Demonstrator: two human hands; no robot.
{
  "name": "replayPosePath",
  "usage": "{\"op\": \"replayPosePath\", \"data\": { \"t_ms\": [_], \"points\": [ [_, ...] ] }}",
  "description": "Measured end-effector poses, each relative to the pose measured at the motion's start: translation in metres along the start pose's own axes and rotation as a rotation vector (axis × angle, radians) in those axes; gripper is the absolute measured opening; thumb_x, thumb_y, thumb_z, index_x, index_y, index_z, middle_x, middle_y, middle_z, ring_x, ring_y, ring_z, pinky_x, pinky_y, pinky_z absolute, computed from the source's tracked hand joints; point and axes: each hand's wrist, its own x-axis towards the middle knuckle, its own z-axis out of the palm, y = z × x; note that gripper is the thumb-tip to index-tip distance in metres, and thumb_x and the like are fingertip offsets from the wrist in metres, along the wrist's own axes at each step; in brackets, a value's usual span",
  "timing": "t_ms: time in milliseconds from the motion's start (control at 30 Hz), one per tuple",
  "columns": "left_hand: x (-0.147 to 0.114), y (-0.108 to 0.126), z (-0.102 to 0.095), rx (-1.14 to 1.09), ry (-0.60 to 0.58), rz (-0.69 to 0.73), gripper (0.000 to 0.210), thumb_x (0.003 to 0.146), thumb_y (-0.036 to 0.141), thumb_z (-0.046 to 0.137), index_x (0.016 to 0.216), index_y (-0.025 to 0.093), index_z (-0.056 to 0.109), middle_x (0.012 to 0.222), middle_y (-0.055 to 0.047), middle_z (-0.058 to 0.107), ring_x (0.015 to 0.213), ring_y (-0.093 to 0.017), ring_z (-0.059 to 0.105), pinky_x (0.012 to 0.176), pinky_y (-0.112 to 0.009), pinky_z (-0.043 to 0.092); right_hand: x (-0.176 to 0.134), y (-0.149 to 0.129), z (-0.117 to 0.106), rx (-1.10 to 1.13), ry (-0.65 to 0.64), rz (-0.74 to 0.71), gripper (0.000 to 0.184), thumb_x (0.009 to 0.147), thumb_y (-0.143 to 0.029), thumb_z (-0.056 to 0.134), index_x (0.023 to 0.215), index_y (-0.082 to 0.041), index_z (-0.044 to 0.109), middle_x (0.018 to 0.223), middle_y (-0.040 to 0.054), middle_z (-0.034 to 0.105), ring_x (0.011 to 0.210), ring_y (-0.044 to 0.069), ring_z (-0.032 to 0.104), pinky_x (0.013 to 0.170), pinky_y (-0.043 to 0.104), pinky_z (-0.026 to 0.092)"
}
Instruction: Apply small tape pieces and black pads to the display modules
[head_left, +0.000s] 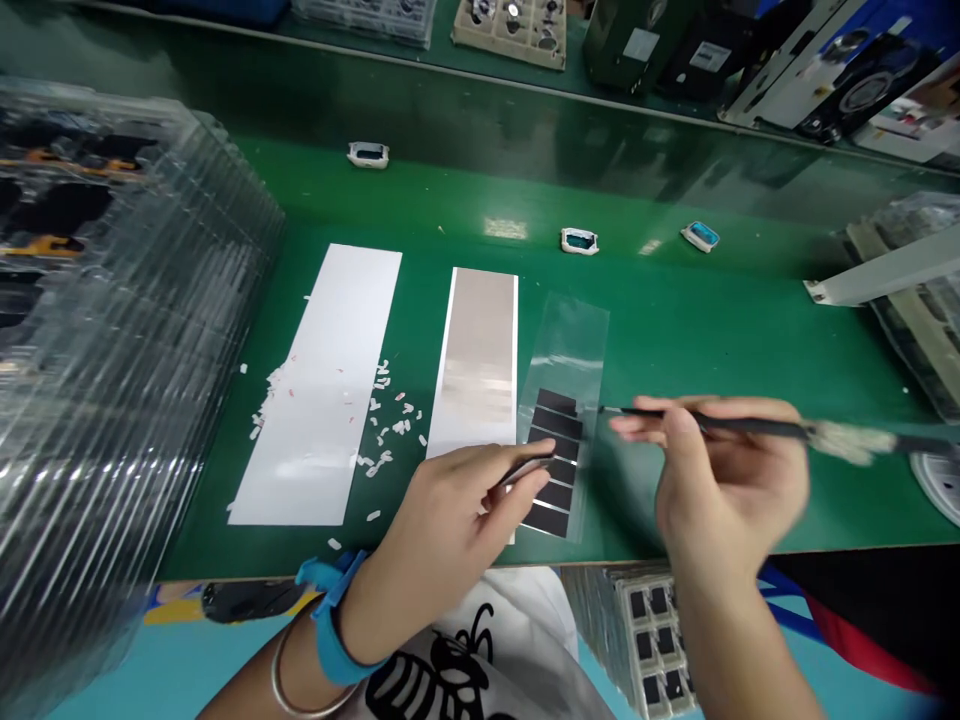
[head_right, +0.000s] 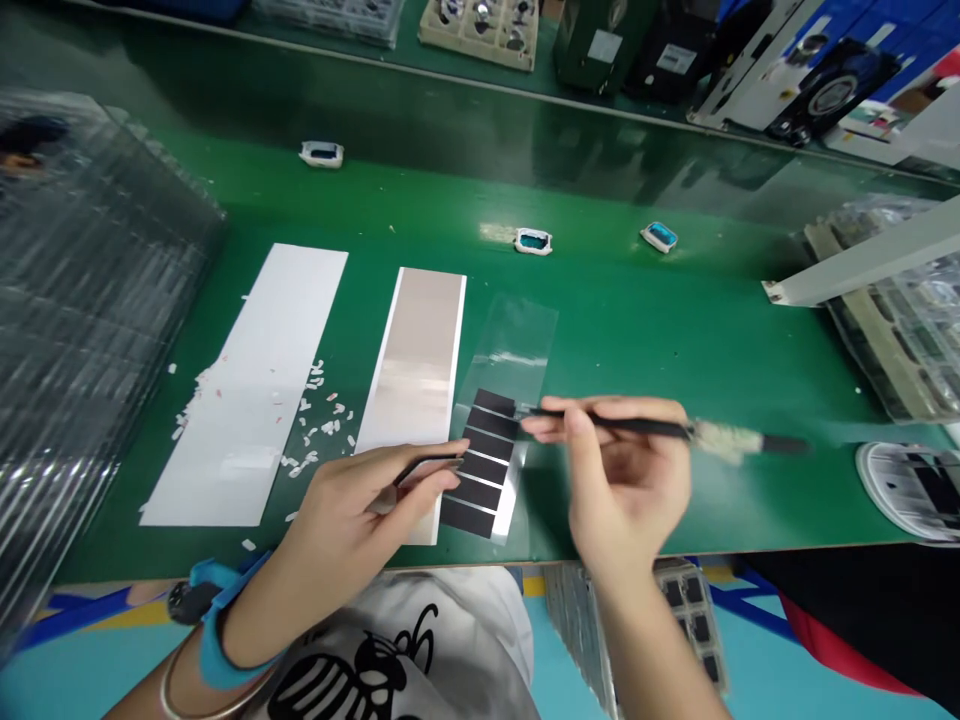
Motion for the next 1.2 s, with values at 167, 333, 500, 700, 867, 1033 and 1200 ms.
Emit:
{"op": "replayPosePath", "data": {
  "t_ms": [167, 333, 500, 700, 867, 1033, 1200],
  "points": [
    [-0.004, -0.003, -0.013, 0.036, 0.074, 0.028, 0.031, 0.099, 0.02, 0.053, 0.128, 0.023, 0.064, 0.099, -0.003, 0.076, 0.077, -0.014, 0.07, 0.067, -0.024, 0.054, -0.038, -0.031, 0.038, 0.147, -0.088, -0.128, 0.028, 0.087, 0.002, 0.061, 0.102, -0.021, 0.054, 0.086, 0.0007, 0.07, 0.082, 0.018, 0.074, 0.07, 0.035, 0.069],
    [-0.006, -0.005, -0.017, 0.029, 0.152, 0.03, 0.031, 0.094, 0.012, 0.056, 0.121, 0.023, 0.067, 0.1, -0.001, 0.076, 0.079, -0.013, 0.069, 0.069, -0.022, 0.053, -0.057, -0.028, 0.059, 0.2, -0.136, -0.126, 0.034, 0.087, 0.007, 0.054, 0.107, -0.02, 0.051, 0.096, 0.0039, 0.07, 0.091, 0.021, 0.073, 0.078, 0.042, 0.069],
    [-0.009, -0.009, -0.018, -0.025, 0.17, 0.106, 0.03, 0.098, 0.012, 0.051, 0.12, 0.023, 0.067, 0.111, -0.003, 0.075, 0.098, -0.016, 0.07, 0.083, -0.024, 0.054, -0.063, -0.028, 0.068, 0.182, -0.072, -0.162, 0.035, 0.085, 0.008, 0.055, 0.107, -0.019, 0.05, 0.095, 0.0039, 0.069, 0.09, 0.02, 0.072, 0.079, 0.042, 0.068],
    [-0.01, -0.012, -0.019, -0.033, 0.152, 0.124, 0.041, 0.102, 0.019, 0.044, 0.142, 0.022, 0.051, 0.111, -0.006, 0.069, 0.089, -0.016, 0.065, 0.078, -0.027, 0.052, -0.063, -0.026, 0.073, 0.128, -0.05, -0.226, 0.032, 0.086, 0.007, 0.057, 0.105, -0.018, 0.05, 0.091, 0.002, 0.067, 0.085, 0.017, 0.072, 0.076, 0.038, 0.068],
    [-0.012, -0.014, -0.019, -0.048, 0.135, 0.139, 0.049, 0.102, 0.026, 0.042, 0.151, 0.024, 0.041, 0.1, -0.006, 0.062, 0.083, -0.017, 0.059, 0.074, -0.03, 0.049, -0.06, -0.019, 0.074, 0.133, -0.093, -0.281, 0.035, 0.083, 0.012, 0.055, 0.105, -0.014, 0.049, 0.094, 0.0038, 0.068, 0.086, 0.018, 0.073, 0.081, 0.041, 0.067],
    [-0.013, -0.015, -0.019, -0.057, 0.123, 0.126, 0.05, 0.103, 0.028, 0.038, 0.153, 0.024, 0.038, 0.1, -0.007, 0.06, 0.086, -0.019, 0.058, 0.081, -0.035, 0.051, -0.059, -0.017, 0.079, 0.151, -0.066, -0.303, 0.032, 0.085, 0.009, 0.057, 0.105, -0.015, 0.05, 0.093, 0.0045, 0.069, 0.085, 0.018, 0.073, 0.079, 0.039, 0.068],
    [-0.012, -0.014, -0.019, -0.069, 0.115, 0.119, 0.05, 0.104, 0.028, 0.037, 0.154, 0.023, 0.037, 0.098, -0.006, 0.059, 0.078, -0.017, 0.055, 0.083, -0.037, 0.051, -0.061, -0.015, 0.079, 0.164, -0.063, -0.276, 0.031, 0.085, 0.009, 0.056, 0.105, -0.014, 0.049, 0.094, 0.0052, 0.068, 0.087, 0.019, 0.073, 0.079, 0.039, 0.067]
  ]
}}
